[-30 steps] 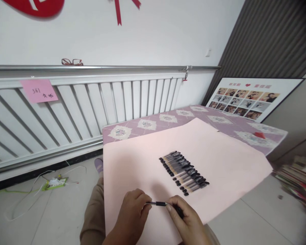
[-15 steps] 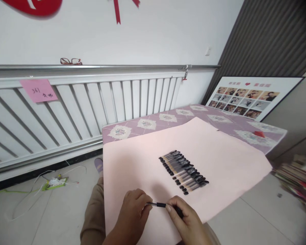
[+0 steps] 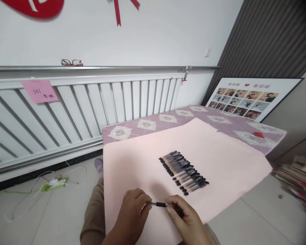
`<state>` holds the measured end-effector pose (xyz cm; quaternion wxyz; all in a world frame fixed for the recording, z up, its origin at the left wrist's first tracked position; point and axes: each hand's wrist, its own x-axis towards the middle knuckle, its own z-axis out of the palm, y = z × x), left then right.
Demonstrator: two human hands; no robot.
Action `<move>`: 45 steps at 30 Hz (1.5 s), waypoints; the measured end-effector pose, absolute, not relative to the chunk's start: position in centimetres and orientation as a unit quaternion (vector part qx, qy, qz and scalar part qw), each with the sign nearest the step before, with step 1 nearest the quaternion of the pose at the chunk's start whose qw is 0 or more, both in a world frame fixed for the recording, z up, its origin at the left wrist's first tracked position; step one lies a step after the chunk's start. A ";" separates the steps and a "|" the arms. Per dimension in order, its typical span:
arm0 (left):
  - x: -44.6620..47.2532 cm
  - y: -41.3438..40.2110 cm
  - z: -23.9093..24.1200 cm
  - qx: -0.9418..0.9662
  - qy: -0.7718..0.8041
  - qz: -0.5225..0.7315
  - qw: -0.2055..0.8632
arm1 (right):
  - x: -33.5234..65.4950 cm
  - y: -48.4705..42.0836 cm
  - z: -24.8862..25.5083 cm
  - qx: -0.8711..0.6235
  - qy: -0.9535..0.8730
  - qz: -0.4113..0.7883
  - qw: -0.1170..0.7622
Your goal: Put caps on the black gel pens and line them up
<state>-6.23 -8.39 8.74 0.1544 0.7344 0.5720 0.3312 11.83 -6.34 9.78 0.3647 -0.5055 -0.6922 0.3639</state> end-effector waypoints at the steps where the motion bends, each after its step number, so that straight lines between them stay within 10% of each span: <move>1: -6.2 -8.4 8.7 0.734 0.573 0.332 0.151 | 11.8 -6.3 9.8 -0.505 -0.690 0.367 0.366; 37: -4.8 -8.2 8.8 0.768 0.576 0.242 0.143 | 11.5 -6.2 8.2 -0.467 -0.717 0.387 0.343; 45: -5.2 -8.4 8.2 0.744 0.579 0.305 0.133 | 12.1 -5.3 7.0 -0.493 -0.406 0.572 0.515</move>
